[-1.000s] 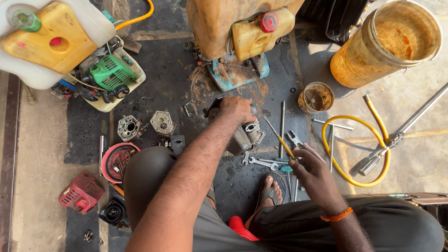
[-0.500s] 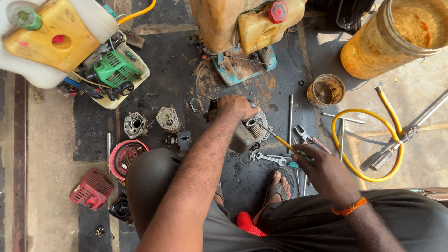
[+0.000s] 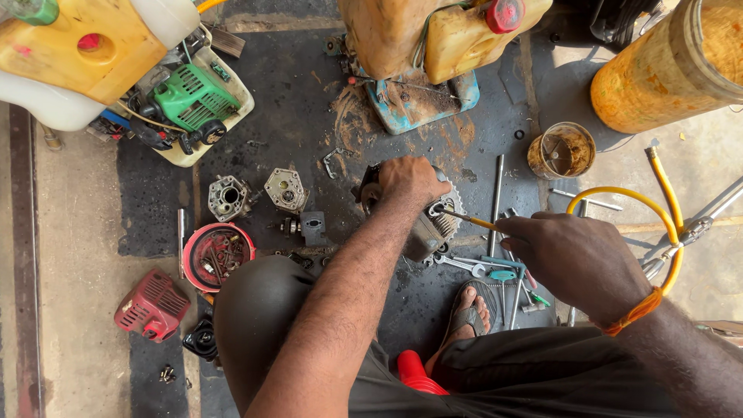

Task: The person sits on the floor and uses a T-handle wrench to tighten bolts on a small engine cylinder head. They then use a screwdriver to adjust a component on the side of the engine block.

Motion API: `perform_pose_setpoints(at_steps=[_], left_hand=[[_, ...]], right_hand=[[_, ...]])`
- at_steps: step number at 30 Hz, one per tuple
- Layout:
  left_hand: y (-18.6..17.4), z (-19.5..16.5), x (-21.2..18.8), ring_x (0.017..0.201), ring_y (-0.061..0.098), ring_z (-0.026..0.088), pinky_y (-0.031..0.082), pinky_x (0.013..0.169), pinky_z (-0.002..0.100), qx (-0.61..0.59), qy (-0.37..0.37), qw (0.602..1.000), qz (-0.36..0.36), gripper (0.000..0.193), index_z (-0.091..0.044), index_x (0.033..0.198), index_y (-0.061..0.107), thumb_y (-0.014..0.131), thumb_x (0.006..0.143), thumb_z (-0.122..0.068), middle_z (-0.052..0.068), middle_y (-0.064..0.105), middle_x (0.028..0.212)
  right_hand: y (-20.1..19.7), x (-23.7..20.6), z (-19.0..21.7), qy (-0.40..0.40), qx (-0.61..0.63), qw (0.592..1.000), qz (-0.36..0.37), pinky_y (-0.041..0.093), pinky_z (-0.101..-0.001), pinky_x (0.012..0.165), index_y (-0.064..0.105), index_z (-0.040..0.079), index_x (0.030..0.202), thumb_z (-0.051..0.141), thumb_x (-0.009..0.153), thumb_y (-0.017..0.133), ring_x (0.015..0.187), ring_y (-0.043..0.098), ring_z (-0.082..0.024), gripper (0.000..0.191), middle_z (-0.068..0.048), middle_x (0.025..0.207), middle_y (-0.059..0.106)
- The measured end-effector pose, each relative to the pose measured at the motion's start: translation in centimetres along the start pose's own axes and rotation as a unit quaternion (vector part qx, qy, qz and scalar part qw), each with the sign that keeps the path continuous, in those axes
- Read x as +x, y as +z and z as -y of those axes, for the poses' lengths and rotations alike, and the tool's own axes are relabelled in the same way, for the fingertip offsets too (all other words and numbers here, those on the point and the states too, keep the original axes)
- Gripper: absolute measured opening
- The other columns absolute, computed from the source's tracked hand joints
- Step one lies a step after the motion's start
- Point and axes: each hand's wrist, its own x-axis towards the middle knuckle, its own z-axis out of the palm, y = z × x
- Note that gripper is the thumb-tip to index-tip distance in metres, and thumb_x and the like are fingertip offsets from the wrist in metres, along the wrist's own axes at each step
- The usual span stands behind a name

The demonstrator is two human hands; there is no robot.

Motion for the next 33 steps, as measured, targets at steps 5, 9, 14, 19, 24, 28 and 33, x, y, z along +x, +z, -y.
perform_pose_setpoints(at_steps=[5, 9, 14, 19, 24, 28, 33], left_hand=[[0.2, 0.2, 0.4, 0.076, 0.070, 0.021, 0.056, 0.062, 0.037, -0.028, -0.027, 0.999, -0.009, 0.069, -0.008, 0.112, 0.071, 0.057, 0.092, -0.073, 0.011, 0.073, 0.094], [0.4, 0.1, 0.5, 0.071, 0.069, 0.019, 0.054, 0.060, 0.035, -0.031, -0.034, 0.999, -0.002, 0.069, -0.009, 0.105, 0.074, 0.056, 0.092, -0.074, 0.009, 0.072, 0.088], [0.3, 0.2, 0.4, 0.069, 0.068, 0.020, 0.053, 0.059, 0.036, -0.010, -0.037, 0.999, -0.001, 0.072, -0.007, 0.104, 0.073, 0.055, 0.094, -0.076, 0.010, 0.071, 0.089], [-0.1, 0.2, 0.0, 0.070, 0.068, 0.020, 0.055, 0.061, 0.036, -0.047, -0.042, 0.998, -0.008, 0.070, -0.009, 0.107, 0.071, 0.059, 0.089, -0.076, 0.009, 0.070, 0.089], [-0.2, 0.4, -0.6, 0.078, 0.072, 0.021, 0.057, 0.068, 0.038, -0.051, -0.045, 0.997, -0.020, 0.064, -0.011, 0.106, 0.075, 0.061, 0.089, -0.072, 0.008, 0.075, 0.094], [0.0, 0.5, -0.9, 0.085, 0.072, 0.023, 0.057, 0.070, 0.040, -0.064, -0.010, 0.997, -0.046, 0.062, -0.013, 0.106, 0.075, 0.065, 0.086, -0.071, 0.011, 0.076, 0.099], [0.0, 0.4, -0.5, 0.080, 0.072, 0.022, 0.057, 0.069, 0.040, -0.066, -0.038, 0.997, -0.033, 0.064, -0.012, 0.105, 0.075, 0.065, 0.085, -0.072, 0.010, 0.075, 0.095]], right_hand=[[4.2, -0.9, 0.2, 0.018, 0.125, 0.988, -0.086, 0.059, -0.0444, 0.064, 0.072, 0.031, 0.129, 0.045, 0.095, 0.063, 0.072, 0.075, -0.029, 0.038, -0.004, 0.092, 0.078], [5.9, -1.3, -0.6, -0.070, 0.146, 0.970, -0.183, 0.058, -0.0463, 0.061, 0.073, 0.023, 0.123, 0.038, 0.092, 0.062, 0.079, 0.073, -0.034, 0.037, -0.009, 0.099, 0.077], [0.9, 1.3, -2.2, -0.066, 0.063, 0.995, -0.032, 0.058, -0.0471, 0.066, 0.074, 0.032, 0.125, 0.045, 0.092, 0.064, 0.075, 0.074, -0.032, 0.036, -0.006, 0.091, 0.078], [-3.0, 4.7, -2.3, -0.028, 0.005, 0.992, 0.126, 0.060, -0.0411, 0.078, 0.075, 0.037, 0.124, 0.045, 0.098, 0.059, 0.074, 0.081, -0.023, 0.032, -0.002, 0.082, 0.083], [1.1, 3.1, -3.2, 0.004, 0.151, 0.988, 0.037, 0.060, -0.0447, 0.076, 0.075, 0.036, 0.125, 0.046, 0.090, 0.068, 0.082, 0.077, -0.030, 0.037, -0.004, 0.091, 0.081], [4.7, 1.3, -3.1, -0.221, 0.257, 0.921, -0.191, 0.057, -0.0452, 0.084, 0.069, 0.019, 0.128, 0.040, 0.099, 0.061, 0.101, 0.073, -0.035, 0.036, -0.011, 0.106, 0.076], [-0.5, 3.0, -3.0, -0.052, 0.069, 0.994, 0.064, 0.061, -0.0414, 0.078, 0.071, 0.036, 0.129, 0.044, 0.093, 0.062, 0.084, 0.077, -0.025, 0.039, 0.000, 0.097, 0.080]])
